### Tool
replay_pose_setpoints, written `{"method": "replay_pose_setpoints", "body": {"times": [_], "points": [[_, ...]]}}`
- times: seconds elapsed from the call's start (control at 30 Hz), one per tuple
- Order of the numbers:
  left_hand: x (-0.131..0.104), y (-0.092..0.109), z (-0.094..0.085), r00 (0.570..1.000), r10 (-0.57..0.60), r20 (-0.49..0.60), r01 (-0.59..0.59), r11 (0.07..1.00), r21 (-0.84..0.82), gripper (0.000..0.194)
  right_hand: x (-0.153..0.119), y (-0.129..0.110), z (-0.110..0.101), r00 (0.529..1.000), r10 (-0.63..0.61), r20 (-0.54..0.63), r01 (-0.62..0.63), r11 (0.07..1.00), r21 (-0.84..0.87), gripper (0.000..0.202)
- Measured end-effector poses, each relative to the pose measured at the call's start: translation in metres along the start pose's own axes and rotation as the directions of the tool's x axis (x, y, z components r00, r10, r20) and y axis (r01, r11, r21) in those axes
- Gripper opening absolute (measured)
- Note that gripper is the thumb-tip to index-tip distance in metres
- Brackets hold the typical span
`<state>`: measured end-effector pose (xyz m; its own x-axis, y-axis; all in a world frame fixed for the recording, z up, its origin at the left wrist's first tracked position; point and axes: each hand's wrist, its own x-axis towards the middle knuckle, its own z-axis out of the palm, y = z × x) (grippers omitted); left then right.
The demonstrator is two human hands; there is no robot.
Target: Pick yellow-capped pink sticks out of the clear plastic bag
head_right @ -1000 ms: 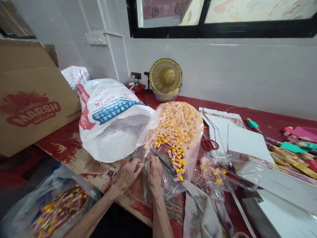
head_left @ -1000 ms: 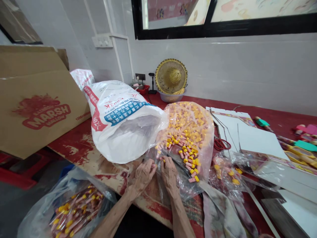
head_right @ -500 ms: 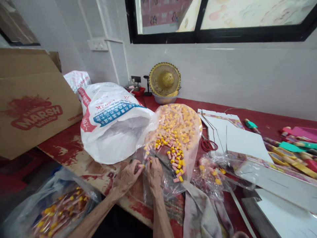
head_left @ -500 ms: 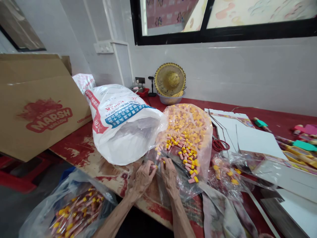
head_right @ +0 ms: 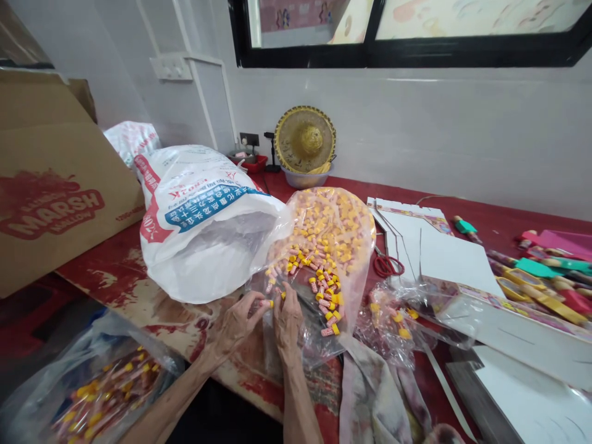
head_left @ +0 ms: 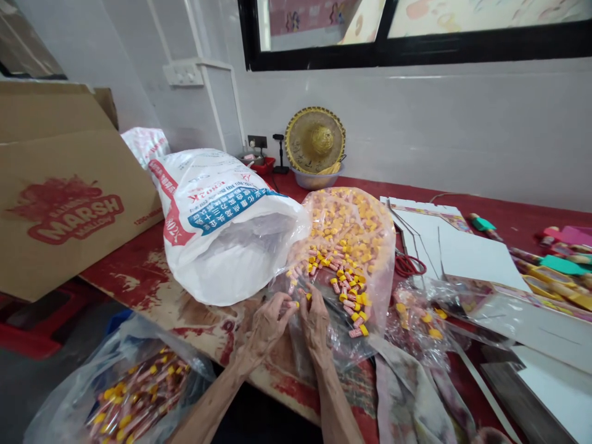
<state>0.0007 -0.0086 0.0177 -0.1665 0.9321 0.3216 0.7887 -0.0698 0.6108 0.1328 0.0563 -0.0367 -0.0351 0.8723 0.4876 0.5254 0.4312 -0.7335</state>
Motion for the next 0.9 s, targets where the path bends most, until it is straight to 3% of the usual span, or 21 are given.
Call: {"method": "replay_pose_setpoints", "body": {"times": [0.1, 0.23, 0.37, 0.53, 0.7, 0.8, 0.9], "points": [[0.001, -0.001, -0.006, 1.000, 0.018, 0.026, -0.020, 0.996, 0.082, 0.014, 0.000, 0.003, 0.000, 1.000, 0.028, -0.005, -0.028, 1.000, -0.008, 0.047], [0.002, -0.005, 0.003, 0.994, 0.027, 0.105, -0.043, 0.988, 0.150, 0.012, -0.003, 0.005, 0.001, 0.998, 0.039, 0.047, -0.038, 0.999, -0.032, 0.047], [0.008, -0.002, 0.000, 0.982, 0.070, 0.178, -0.101, 0.980, 0.170, 0.008, -0.001, 0.003, 0.001, 1.000, 0.017, 0.007, -0.017, 1.000, -0.002, 0.046], [0.008, 0.003, -0.009, 0.992, 0.105, 0.069, -0.113, 0.987, 0.114, 0.007, 0.001, 0.000, -0.001, 1.000, 0.012, 0.000, -0.012, 1.000, -0.005, 0.043], [0.006, -0.003, 0.003, 0.982, 0.079, 0.173, -0.109, 0.978, 0.176, 0.007, -0.001, 0.002, -0.001, 0.998, 0.009, 0.069, -0.008, 1.000, -0.004, 0.042], [0.009, -0.004, 0.005, 0.974, 0.093, 0.206, -0.130, 0.977, 0.172, 0.006, 0.000, 0.002, 0.000, 0.999, 0.032, 0.003, -0.032, 0.999, 0.026, 0.044], [0.008, -0.002, 0.005, 0.979, 0.122, 0.166, -0.147, 0.979, 0.143, 0.003, 0.002, 0.003, -0.001, 0.998, 0.044, -0.050, -0.044, 0.999, 0.014, 0.046]]}}
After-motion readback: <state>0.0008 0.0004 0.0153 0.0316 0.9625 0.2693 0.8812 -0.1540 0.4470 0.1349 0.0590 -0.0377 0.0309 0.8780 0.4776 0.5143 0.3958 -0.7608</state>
